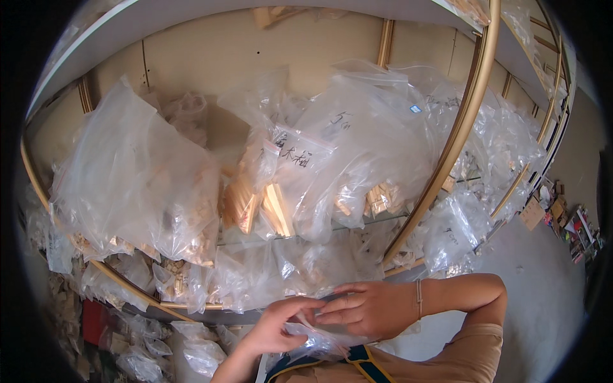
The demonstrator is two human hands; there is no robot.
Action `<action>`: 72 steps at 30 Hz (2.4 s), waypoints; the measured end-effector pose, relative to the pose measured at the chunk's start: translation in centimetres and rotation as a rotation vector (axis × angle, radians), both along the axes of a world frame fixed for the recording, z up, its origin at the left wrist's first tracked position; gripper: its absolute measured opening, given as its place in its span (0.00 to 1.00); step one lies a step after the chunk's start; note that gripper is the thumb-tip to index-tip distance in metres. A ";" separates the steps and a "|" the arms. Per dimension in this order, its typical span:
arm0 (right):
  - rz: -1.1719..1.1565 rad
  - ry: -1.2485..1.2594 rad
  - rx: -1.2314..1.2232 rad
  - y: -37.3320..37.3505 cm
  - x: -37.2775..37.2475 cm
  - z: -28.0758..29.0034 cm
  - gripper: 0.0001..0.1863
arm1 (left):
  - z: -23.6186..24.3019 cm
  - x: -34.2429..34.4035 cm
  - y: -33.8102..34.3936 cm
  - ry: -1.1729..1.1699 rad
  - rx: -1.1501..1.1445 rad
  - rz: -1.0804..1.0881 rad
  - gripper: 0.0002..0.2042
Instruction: The person measures small wooden pieces with a ruler, then transfers them into clear plastic bags on a shelf. The person handles multiple bags, opening them and placing the wooden pieces inside, then resealing the bags.
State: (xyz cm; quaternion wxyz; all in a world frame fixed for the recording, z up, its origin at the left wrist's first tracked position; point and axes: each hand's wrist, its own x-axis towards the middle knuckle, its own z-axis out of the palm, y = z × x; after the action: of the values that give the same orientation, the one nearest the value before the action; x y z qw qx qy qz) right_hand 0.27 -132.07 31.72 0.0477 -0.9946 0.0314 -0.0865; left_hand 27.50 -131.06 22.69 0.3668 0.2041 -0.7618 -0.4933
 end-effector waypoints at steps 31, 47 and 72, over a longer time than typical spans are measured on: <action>-1.336 -0.218 -0.487 -23.7 -0.3 17.2 0.17 | 2.2 2.7 -11.7 -0.346 -0.257 0.704 0.54; -0.860 -0.858 -0.225 -24.8 -0.3 19.9 0.06 | 0.1 2.9 -11.1 -0.323 -0.184 0.741 0.54; -1.017 -0.065 -0.933 -17.0 0.9 17.1 0.06 | 7.0 -1.6 -16.6 -0.515 -0.322 0.380 0.47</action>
State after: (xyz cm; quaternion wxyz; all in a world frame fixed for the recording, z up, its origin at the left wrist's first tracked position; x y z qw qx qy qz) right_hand 1.21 -149.06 48.84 -0.4309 -0.7696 0.4521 -0.1325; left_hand 25.89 -147.66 29.74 0.2754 0.3995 -0.8456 -0.2223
